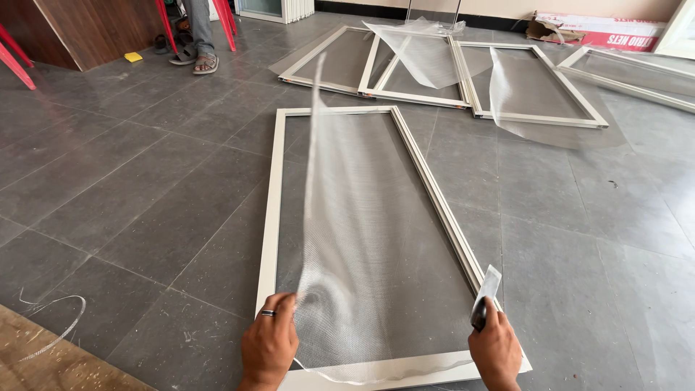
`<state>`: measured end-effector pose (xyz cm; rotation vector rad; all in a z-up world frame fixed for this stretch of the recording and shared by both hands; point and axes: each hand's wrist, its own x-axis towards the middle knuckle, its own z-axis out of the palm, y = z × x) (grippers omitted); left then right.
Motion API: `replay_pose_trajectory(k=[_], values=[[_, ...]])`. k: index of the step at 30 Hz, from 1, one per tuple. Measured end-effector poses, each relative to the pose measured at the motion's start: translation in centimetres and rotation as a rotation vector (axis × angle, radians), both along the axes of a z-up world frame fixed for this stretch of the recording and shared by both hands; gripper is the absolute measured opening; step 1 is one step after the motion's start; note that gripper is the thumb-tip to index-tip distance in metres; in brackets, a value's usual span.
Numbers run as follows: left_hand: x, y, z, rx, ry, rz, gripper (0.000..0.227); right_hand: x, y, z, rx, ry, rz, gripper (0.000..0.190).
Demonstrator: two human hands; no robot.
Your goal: The person installs a mesh screen into a white window frame. They use a flat tool to press the screen into the frame groove, then flip the frame and repeat the process on the opposite side to secure the screen.
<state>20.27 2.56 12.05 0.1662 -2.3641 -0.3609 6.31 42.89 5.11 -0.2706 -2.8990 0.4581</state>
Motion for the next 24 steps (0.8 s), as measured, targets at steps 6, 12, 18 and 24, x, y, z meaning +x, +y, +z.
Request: replay_pose_trajectory(k=[6, 12, 18, 24], values=[[-0.4, -4.2, -6.6, 0.289, -0.436, 0.349, 0.041, -0.1, -1.3, 0.5, -0.012, -0.050, -0.037, 0.070], [-2.9, -10.9, -17.7, 0.712, -0.920, 0.585, 0.054, -1.1, -3.7, 6.1, 0.010, 0.273, 0.116, 0.065], [-3.9, -9.6, -20.8, 0.573, -0.862, 0.556, 0.055, -1.2, -9.0, 14.0, 0.407, 0.562, 0.670, 0.085], [-4.4, -7.0, -19.1, 0.610, -0.931, 0.626, 0.054, 1.5, -13.7, 16.4, 0.564, 0.630, 1.110, 0.082]])
